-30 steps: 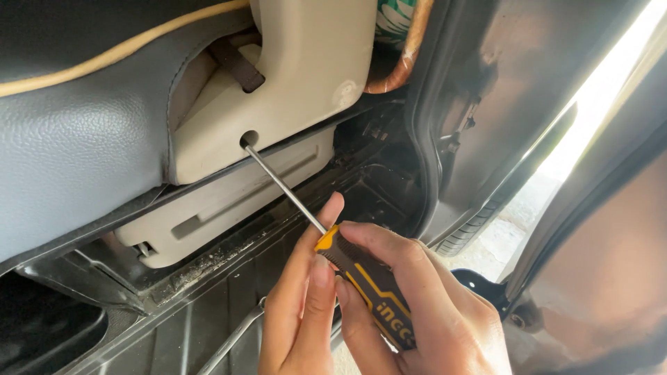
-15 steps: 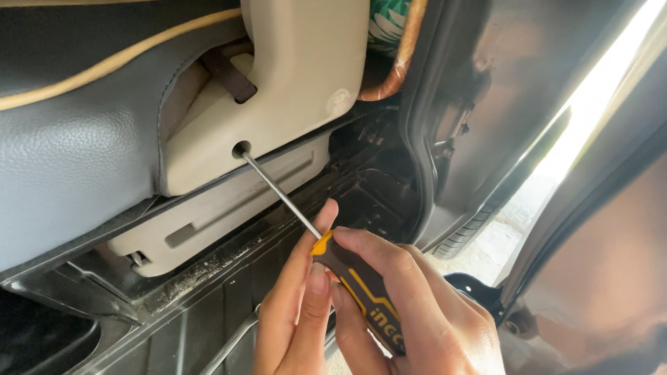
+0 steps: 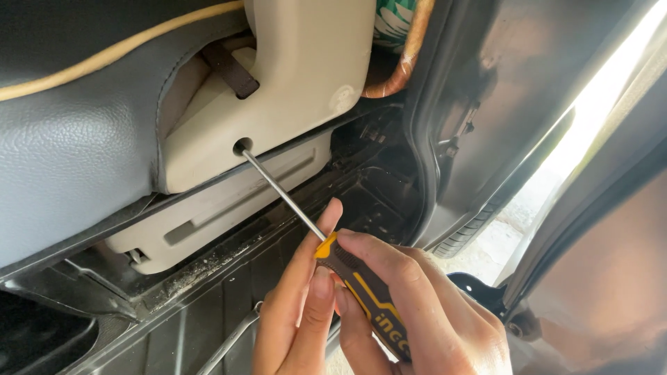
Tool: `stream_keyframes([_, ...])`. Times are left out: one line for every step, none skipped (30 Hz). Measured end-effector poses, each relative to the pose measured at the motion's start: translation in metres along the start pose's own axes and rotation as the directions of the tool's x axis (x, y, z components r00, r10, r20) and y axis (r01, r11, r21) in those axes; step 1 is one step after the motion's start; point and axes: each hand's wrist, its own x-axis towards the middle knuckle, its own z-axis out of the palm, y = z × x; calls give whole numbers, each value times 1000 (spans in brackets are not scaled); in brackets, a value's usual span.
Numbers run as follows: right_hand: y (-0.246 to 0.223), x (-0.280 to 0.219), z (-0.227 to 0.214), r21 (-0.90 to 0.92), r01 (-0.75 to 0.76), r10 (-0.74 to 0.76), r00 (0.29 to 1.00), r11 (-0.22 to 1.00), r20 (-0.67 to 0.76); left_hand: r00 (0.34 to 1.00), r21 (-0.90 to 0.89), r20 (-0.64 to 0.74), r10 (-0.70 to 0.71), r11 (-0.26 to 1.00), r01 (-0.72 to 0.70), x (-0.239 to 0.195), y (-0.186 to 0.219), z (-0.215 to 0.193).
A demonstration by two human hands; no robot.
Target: The person uses a wrench to tighten bolts on a blue metal bracket attached to the car's door hinge. Then, they use a screwdriver to tighten a screw on the beige plastic trim near the car seat.
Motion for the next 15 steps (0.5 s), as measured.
stream_keyframes([1, 0, 0, 0, -2, 2, 1000, 1000, 1, 1000, 1, 1, -2, 1000, 2, 0, 0, 0])
stream_keyframes([2, 0, -1, -12, 15, -15, 1000, 1000, 15, 1000, 4, 4, 4, 1000, -4, 0, 0, -1])
stream_keyframes([3, 0, -1, -24, 33, -32, 999, 999, 28, 1000, 8, 6, 10, 1000, -10, 0, 0, -1])
stream_keyframes([3, 1, -1, -24, 33, -32, 999, 999, 29, 1000, 8, 6, 10, 1000, -10, 0, 0, -1])
stream_keyframes([3, 1, -1, -18, 36, -36, 999, 999, 30, 1000, -4, 10, 12, 1000, -12, 0, 0, -1])
stream_keyframes([3, 1, -1, -11, 42, -41, 999, 999, 32, 1000, -17, 11, 15, 1000, -15, -1, 0, -1])
stream_keyframes([3, 1, -1, -10, 44, -43, 999, 999, 33, 1000, -18, 9, 16, 1000, -15, -1, 0, -2])
stream_keyframes([3, 1, -1, -15, 48, -47, 999, 999, 28, 1000, -19, 23, 14, 1000, -14, -1, 0, -3])
stream_keyframes([3, 1, -1, -19, 51, -51, 998, 998, 23, 999, -20, 38, 13, 1000, -12, -1, 0, -3])
stream_keyframes([3, 1, 0, -20, 52, -51, 998, 998, 23, 999, -21, 37, 13, 1000, -12, -2, 1, -2])
stream_keyframes([3, 1, 0, -41, 64, -64, 998, 997, 15, 999, -29, 28, 18, 999, -17, -2, 1, -2])
stream_keyframes([3, 1, 0, -64, 75, -75, 997, 995, 6, 1000, -37, 20, 22, 999, -21, -2, 2, -1])
stream_keyframes([4, 0, 1, -65, 74, -74, 997, 995, 5, 1000, -37, 21, 21, 999, -21, -2, 2, -1])
stream_keyframes([5, 0, 2, -100, 129, -131, 991, 986, -12, 999, -32, 9, 34, 999, -34, -2, 1, 0])
stream_keyframes([6, 0, 4, -136, 184, -189, 982, 974, -26, 999, -27, -3, 47, 999, -47, -2, 1, 0])
